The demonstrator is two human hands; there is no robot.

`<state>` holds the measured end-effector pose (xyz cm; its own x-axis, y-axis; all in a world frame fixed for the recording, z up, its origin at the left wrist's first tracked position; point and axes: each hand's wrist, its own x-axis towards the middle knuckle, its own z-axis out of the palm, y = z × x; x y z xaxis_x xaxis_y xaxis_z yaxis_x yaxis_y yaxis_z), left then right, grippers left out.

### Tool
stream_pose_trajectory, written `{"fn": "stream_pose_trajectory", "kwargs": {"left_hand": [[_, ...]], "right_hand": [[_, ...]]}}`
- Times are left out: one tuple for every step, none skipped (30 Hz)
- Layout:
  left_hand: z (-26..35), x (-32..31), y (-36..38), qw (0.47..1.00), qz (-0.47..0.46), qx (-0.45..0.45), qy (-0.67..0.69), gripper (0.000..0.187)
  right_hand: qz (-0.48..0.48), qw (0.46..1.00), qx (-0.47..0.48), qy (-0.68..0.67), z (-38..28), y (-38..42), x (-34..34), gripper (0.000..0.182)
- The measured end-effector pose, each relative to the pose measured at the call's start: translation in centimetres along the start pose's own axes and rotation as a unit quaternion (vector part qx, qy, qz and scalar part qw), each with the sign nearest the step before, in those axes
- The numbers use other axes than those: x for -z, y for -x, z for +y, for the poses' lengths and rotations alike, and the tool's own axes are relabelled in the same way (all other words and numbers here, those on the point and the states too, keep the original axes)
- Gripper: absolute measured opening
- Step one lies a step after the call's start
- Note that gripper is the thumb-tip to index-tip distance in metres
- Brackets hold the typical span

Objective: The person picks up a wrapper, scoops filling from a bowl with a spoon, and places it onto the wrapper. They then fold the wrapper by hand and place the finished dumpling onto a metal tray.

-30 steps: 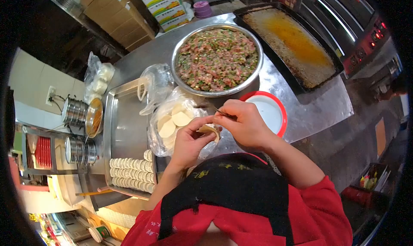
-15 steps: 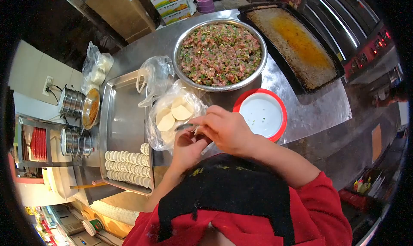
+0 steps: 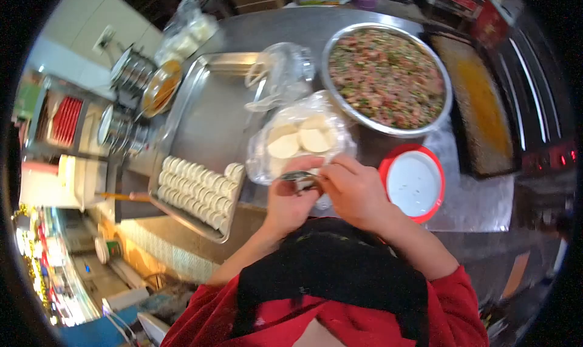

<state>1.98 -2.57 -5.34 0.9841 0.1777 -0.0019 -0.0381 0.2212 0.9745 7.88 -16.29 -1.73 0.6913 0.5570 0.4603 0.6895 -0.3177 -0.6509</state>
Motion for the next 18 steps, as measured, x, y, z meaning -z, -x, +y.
{"fn": "stream_pose_trajectory", "kwargs": {"left_hand": [[-0.3, 0.5, 0.2, 0.997, -0.002, 0.049, 0.062, 0.040], [-0.2, 1.3, 0.2, 0.997, 0.017, 0.048, 0.054, 0.040], [0.0, 1.9, 0.1, 0.994, -0.021, 0.099, 0.043, 0.039], [0.2, 2.7, -0.2, 0.986, -0.062, 0.149, 0.035, 0.038], [0.5, 3.8, -0.3, 0.987, -0.051, 0.149, 0.034, 0.038], [0.8, 4.9, -0.4, 0.984, -0.050, 0.168, -0.032, 0.038], [1.1, 6.0, -0.5, 0.976, -0.051, 0.188, -0.097, 0.038], [0.7, 7.7, -0.7, 0.960, -0.009, 0.152, -0.236, 0.031], [-0.6, 10.3, -0.8, 0.966, 0.052, 0.157, -0.199, 0.027], [0.1, 12.2, -1.1, 0.968, 0.128, 0.141, -0.163, 0.029], [-0.4, 14.8, -1.4, 0.950, 0.186, 0.128, -0.215, 0.028], [-0.6, 17.4, -1.8, 0.943, 0.222, 0.098, -0.227, 0.029], [-1.7, 20.4, -2.4, 0.914, 0.240, 0.095, -0.314, 0.029], [-2.8, 22.8, -2.8, 0.877, 0.254, 0.090, -0.399, 0.030], [-3.4, 24.1, -3.2, 0.878, 0.250, 0.090, -0.399, 0.030], [-3.8, 25.0, -3.6, 0.852, 0.234, 0.040, -0.466, 0.030], [-4.3, 25.5, -3.9, 0.821, 0.215, -0.011, -0.529, 0.031], [-4.5, 25.5, -4.1, 0.830, 0.208, 0.001, -0.518, 0.030]], "right_hand": [[-0.010, 0.999, 0.016, 0.031, 0.3, 0.1, -0.6, 0.011], [-0.026, 0.999, 0.020, 0.031, 0.5, 0.1, -1.2, 0.013], [-0.041, 0.998, 0.024, 0.035, 0.7, 0.0, -1.6, 0.015], [-0.048, 0.998, 0.030, 0.025, 0.5, -0.3, -2.0, 0.015], [-0.077, 0.997, -0.004, -0.002, 0.2, -0.6, -2.0, 0.017], [-0.104, 0.993, -0.039, -0.025, 0.0, -1.0, -1.9, 0.019], [-0.110, 0.993, -0.038, -0.030, -0.1, -1.2, -1.8, 0.019], [-0.095, 0.992, -0.081, -0.029, -0.2, -1.3, -1.7, 0.021], [-0.080, 0.988, -0.126, -0.027, -0.1, -1.4, -1.6, 0.023], [-0.072, 0.987, -0.139, -0.034, 0.1, -1.2, -1.4, 0.019], [-0.075, 0.986, -0.143, -0.035, 0.5, -0.8, -1.3, 0.019], [-0.071, 0.980, -0.177, -0.047, 0.9, -0.4, -1.1, 0.018], [-0.066, 0.973, -0.211, -0.059, 1.1, 0.0, -1.0, 0.016], [-0.077, 0.966, -0.239, -0.062, 1.1, 0.0, -0.8, 0.013], [-0.075, 0.966, -0.242, -0.060, 1.1, 0.0, -0.8, 0.013], [-0.063, 0.960, -0.265, -0.071, 1.1, 0.1, -0.8, 0.013], [-0.050, 0.953, -0.288, -0.081, 1.1, 0.1, -0.8, 0.014], [-0.047, 0.952, -0.292, -0.078, 1.2, 0.1, -0.9, 0.014]]}}
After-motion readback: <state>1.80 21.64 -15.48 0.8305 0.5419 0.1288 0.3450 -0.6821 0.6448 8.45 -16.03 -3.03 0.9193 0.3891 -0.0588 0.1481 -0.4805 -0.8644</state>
